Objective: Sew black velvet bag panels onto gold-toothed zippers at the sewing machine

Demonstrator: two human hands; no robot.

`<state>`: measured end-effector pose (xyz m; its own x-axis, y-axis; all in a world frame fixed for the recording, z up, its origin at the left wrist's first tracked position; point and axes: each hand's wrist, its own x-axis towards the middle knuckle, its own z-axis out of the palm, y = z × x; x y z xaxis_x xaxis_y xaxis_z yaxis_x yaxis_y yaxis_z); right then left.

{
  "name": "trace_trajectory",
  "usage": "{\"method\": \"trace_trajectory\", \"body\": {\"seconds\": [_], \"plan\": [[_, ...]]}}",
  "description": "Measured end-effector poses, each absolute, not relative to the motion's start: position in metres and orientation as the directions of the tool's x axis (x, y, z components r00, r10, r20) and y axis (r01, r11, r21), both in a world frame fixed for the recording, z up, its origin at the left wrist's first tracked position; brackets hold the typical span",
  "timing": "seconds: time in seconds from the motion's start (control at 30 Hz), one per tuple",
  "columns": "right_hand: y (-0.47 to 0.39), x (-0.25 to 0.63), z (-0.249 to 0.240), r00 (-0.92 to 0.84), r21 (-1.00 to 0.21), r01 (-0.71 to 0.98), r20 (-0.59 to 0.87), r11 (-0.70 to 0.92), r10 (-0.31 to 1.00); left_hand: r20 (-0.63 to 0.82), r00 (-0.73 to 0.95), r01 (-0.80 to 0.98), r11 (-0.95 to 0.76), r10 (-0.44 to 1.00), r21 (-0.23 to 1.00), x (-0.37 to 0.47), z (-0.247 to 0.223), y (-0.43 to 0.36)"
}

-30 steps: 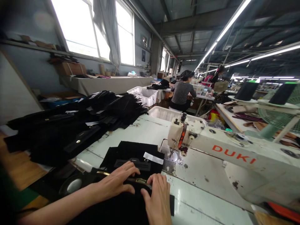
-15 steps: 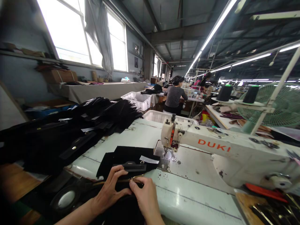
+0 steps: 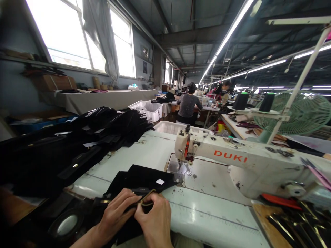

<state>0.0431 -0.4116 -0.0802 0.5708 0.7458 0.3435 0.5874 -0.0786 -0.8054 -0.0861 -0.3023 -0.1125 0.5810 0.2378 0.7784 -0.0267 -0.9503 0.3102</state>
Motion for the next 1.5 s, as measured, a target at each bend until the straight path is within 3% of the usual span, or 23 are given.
{"method": "trace_trajectory", "body": {"seconds": [0.3, 0.47, 0.6, 0.73, 0.9, 1.0, 1.1, 1.2, 1.33, 1.5], "plan": [[-0.449, 0.059, -0.047, 0.562, -0.928, 0.373, 0.238, 0.014, 0.792, 0.661, 0.621, 0.048, -0.862, 0.422, 0.505, -0.090, -0.073, -0.324], [-0.453, 0.063, -0.051, 0.471, -0.912, 0.405, 0.268, 0.064, 0.840, 0.714, 0.597, -0.116, -0.841, 0.366, 0.528, -0.080, -0.064, -0.335], [-0.460, 0.074, -0.061, 0.320, -0.820, 0.546, 0.395, 0.173, 0.861, 0.697, 0.617, -0.118, -0.832, 0.365, 0.541, -0.078, -0.063, -0.339], [-0.465, 0.081, -0.062, 0.374, -0.692, 0.713, 0.512, 0.113, 0.774, 0.670, 0.633, -0.107, -0.813, 0.388, 0.572, -0.080, -0.063, -0.344], [-0.464, 0.092, -0.048, 0.057, -0.440, 0.849, 0.628, 0.293, 0.776, 0.604, 0.666, -0.072, -0.769, 0.437, 0.635, -0.083, -0.060, -0.348], [-0.461, 0.091, -0.046, 0.042, -0.408, 0.868, 0.629, 0.284, 0.776, 0.563, 0.692, -0.071, -0.733, 0.452, 0.677, -0.081, -0.057, -0.350], [-0.460, 0.086, -0.050, 0.075, -0.447, 0.854, 0.614, 0.268, 0.785, 0.534, 0.679, -0.077, -0.673, 0.505, 0.735, -0.078, -0.054, -0.350], [-0.462, 0.081, -0.054, 0.224, -0.606, 0.770, 0.548, 0.198, 0.806, 0.482, 0.659, -0.050, -0.605, 0.578, 0.794, -0.076, -0.048, -0.351], [-0.467, 0.080, -0.050, 0.390, -0.833, 0.550, 0.312, 0.053, 0.866, 0.386, 0.664, 0.000, -0.517, 0.640, 0.856, -0.076, -0.041, -0.352], [-0.466, 0.076, -0.041, 0.430, -0.918, 0.390, 0.115, -0.069, 0.896, 0.315, 0.663, 0.009, -0.428, 0.679, 0.904, -0.076, -0.035, -0.355]]}}
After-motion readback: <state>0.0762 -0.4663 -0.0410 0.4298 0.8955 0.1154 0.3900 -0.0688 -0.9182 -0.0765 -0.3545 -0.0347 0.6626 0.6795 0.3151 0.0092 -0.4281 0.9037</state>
